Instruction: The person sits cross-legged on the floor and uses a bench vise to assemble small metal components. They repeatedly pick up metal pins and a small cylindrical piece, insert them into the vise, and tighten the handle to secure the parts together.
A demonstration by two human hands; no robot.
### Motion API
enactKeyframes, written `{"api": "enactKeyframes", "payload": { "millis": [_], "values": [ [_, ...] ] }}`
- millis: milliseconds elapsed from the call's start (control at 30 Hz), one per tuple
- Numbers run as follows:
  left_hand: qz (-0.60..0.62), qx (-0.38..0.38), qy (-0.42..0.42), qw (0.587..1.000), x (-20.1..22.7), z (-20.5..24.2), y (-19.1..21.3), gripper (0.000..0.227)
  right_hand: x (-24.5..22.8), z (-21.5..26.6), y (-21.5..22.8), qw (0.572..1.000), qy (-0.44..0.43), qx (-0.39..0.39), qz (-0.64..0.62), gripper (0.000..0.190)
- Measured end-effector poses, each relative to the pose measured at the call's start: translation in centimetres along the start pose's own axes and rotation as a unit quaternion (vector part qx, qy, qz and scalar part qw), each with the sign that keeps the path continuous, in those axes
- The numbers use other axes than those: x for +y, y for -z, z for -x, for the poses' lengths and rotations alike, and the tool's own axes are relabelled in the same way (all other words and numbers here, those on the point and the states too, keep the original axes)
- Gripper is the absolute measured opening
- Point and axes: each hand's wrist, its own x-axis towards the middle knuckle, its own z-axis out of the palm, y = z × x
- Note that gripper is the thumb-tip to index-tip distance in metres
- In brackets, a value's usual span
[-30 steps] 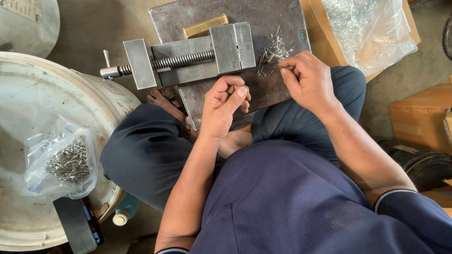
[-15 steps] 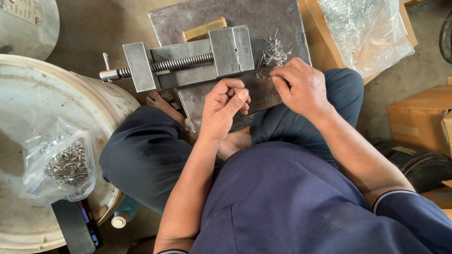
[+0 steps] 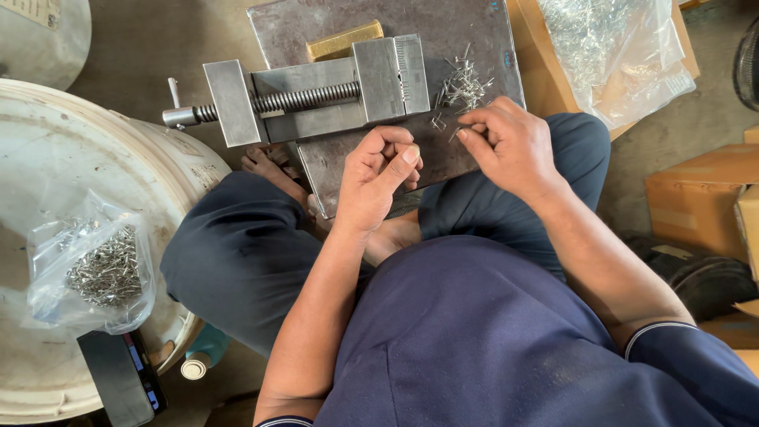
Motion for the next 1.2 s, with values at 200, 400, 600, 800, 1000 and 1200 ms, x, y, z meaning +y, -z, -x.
{"api": "enactKeyframes", "payload": {
  "millis": [200,400,600,800,1000,1200],
  "values": [
    [-0.107,0.021,0.000,0.994,0.3,0.1,-1.1,0.021,-1.9,-0.6,-0.2,0.998,0.006,0.023,-0.049,0.006],
    [-0.342,-0.020,-0.106,0.934,1.0,0.7,-2.0,0.021,-4.6,0.1,-0.9,0.993,0.058,0.076,-0.074,0.008],
    [-0.269,-0.032,-0.060,0.961,1.3,0.5,-1.6,0.019,-5.4,-0.5,-1.0,0.971,0.005,0.037,-0.235,0.005],
    [-0.299,-0.061,-0.081,0.949,0.5,0.5,-0.8,0.021,-4.5,-1.6,0.6,0.975,0.057,-0.051,-0.210,0.007],
    [-0.160,0.003,-0.040,0.986,0.2,0.4,-1.0,0.024,-5.8,-4.8,1.2,0.981,0.141,0.080,-0.105,0.005],
    [-0.109,0.002,-0.022,0.994,0.3,0.3,-0.6,0.027,-6.8,-7.3,1.1,0.986,0.120,0.063,-0.097,0.004]
  ]
}}
